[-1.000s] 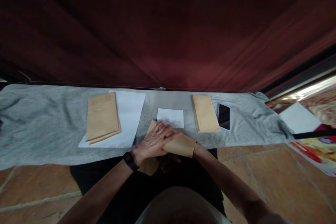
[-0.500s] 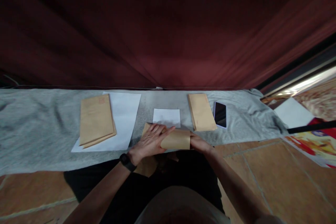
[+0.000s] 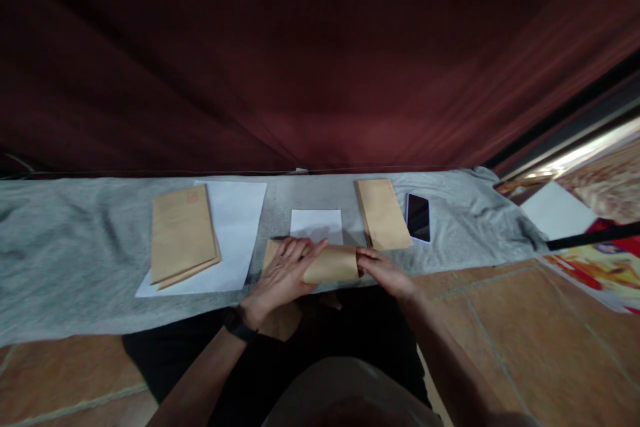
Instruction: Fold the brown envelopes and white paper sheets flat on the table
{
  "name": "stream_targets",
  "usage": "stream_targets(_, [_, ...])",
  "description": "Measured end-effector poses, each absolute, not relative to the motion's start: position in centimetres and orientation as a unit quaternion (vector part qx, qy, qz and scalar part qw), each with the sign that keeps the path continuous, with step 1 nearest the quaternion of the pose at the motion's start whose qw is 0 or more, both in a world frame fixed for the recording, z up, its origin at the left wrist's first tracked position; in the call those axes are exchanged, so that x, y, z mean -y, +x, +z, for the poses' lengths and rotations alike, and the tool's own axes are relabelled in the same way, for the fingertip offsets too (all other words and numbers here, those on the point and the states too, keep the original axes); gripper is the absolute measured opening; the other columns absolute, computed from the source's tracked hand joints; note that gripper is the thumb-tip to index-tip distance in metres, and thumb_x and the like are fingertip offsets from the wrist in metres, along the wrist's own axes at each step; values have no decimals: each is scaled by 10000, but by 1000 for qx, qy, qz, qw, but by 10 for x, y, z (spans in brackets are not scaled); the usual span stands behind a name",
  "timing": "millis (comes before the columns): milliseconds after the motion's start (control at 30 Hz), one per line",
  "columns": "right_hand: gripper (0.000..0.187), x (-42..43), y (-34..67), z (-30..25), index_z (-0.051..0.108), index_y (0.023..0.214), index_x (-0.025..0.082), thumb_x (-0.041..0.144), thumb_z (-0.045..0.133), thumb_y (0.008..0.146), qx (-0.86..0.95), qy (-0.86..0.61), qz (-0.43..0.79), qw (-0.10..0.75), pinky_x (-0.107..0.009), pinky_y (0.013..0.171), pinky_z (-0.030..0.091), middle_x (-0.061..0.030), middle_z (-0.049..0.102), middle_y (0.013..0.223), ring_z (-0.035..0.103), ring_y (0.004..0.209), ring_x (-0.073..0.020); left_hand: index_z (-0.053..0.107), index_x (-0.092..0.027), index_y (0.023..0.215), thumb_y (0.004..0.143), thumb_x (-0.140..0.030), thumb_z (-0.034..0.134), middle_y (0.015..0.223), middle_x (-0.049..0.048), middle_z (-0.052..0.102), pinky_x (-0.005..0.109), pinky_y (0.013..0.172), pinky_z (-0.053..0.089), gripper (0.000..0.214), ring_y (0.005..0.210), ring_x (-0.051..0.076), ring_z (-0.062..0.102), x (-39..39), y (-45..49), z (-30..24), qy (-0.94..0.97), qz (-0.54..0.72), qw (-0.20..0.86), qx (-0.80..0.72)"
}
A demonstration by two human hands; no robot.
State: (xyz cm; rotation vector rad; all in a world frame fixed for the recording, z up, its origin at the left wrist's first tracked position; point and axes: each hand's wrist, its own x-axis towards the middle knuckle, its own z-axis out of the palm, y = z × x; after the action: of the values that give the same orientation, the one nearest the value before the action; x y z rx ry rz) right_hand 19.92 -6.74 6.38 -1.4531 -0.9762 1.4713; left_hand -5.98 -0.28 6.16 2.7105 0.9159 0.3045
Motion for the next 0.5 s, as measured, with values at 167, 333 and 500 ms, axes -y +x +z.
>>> stream_targets(167, [363, 41, 214, 68, 693, 952, 192, 508, 708, 776, 312, -561, 559, 526, -289, 749, 568, -42, 723, 877, 680, 782, -167, 166, -252, 1617, 822, -368, 740, 1414, 141, 512, 536, 1186, 295, 987, 1337, 337, 459, 4, -73, 73, 916, 148, 81, -364])
stream_targets(333, [234, 6, 196, 47, 646, 988, 212, 419, 625, 879, 437, -749, 330, 374, -316, 778, 544, -76, 720, 974, 684, 889, -211, 159, -226, 1619, 840, -414, 726, 1412, 171, 512, 575, 1200, 265, 983, 1340, 358, 472, 0, -89, 70, 893, 174, 27, -413])
stream_targets(500, [305, -1, 154, 36, 591, 1202, 96, 279, 541, 963, 517, -829, 164, 140, -380, 828, 542, -222, 680, 1156, 703, 1007, -311, 163, -213, 1620, 859, -417, 704, 1410, 188, 505, 591, 1209, 235, 957, 1346, 362, 466, -5, -103, 61, 887, 179, -4, -427])
